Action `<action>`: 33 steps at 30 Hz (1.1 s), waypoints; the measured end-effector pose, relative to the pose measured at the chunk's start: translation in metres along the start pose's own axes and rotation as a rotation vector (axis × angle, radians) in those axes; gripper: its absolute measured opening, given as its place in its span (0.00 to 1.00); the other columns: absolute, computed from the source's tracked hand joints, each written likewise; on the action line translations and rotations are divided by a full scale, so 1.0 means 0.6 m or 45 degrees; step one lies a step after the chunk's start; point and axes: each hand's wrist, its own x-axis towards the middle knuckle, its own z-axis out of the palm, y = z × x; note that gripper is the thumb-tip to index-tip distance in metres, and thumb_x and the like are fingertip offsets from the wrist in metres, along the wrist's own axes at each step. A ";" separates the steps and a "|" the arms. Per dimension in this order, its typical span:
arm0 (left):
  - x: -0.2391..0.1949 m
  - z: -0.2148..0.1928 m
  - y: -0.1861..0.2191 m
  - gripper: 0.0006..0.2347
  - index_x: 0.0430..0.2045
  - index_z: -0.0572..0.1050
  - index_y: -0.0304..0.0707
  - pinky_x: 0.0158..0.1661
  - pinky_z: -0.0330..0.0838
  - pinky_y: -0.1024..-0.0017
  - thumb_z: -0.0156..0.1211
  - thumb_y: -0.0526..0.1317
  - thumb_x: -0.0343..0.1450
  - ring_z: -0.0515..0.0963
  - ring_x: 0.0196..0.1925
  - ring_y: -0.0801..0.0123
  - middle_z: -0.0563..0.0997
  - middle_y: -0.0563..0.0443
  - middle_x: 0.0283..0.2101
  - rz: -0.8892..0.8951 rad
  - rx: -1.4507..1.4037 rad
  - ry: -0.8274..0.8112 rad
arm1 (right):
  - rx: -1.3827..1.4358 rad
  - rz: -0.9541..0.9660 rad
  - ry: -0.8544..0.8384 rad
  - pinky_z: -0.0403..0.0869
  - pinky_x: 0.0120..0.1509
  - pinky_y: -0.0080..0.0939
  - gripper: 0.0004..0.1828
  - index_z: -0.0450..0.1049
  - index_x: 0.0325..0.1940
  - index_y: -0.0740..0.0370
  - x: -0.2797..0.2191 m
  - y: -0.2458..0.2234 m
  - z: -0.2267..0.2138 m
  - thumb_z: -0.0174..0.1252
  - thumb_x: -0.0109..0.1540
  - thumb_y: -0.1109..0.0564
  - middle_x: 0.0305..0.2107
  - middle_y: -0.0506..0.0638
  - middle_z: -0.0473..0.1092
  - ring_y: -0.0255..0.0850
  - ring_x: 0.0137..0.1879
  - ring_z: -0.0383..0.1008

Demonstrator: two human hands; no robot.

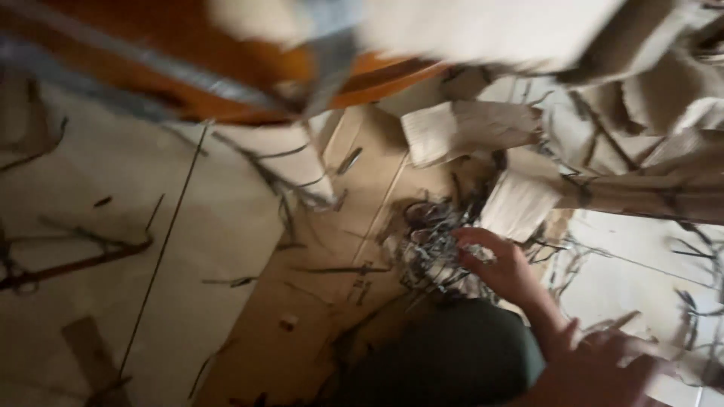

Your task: Wrapping a wooden chair leg with protective paper and securing it by tying plastic strips.

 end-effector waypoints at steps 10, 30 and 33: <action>-0.054 0.009 -0.003 0.14 0.57 0.79 0.57 0.92 0.71 0.46 0.64 0.44 0.75 0.97 0.67 0.61 0.87 0.58 0.67 0.301 0.265 0.119 | -0.407 0.000 -0.560 0.77 0.58 0.42 0.15 0.80 0.49 0.50 0.001 -0.149 -0.012 0.67 0.58 0.51 0.43 0.43 0.82 0.36 0.50 0.83; -0.194 -0.261 -0.008 0.17 0.37 0.70 0.47 0.67 0.65 0.52 0.41 0.57 0.84 0.80 0.61 0.57 0.79 0.49 0.52 0.109 -0.346 0.544 | -1.912 -0.627 -0.984 0.69 0.34 0.55 0.10 0.79 0.18 0.44 0.003 0.050 0.363 0.63 0.54 0.57 0.18 0.41 0.73 0.44 0.28 0.74; -0.182 -0.285 0.008 0.19 0.36 0.69 0.44 0.64 0.68 0.53 0.40 0.57 0.84 0.80 0.58 0.55 0.79 0.46 0.50 0.133 -0.402 0.589 | -1.811 -0.432 -1.344 0.75 0.38 0.74 0.10 0.82 0.32 0.52 0.018 -0.020 0.350 0.54 0.61 0.59 0.29 0.51 0.78 0.54 0.38 0.79</action>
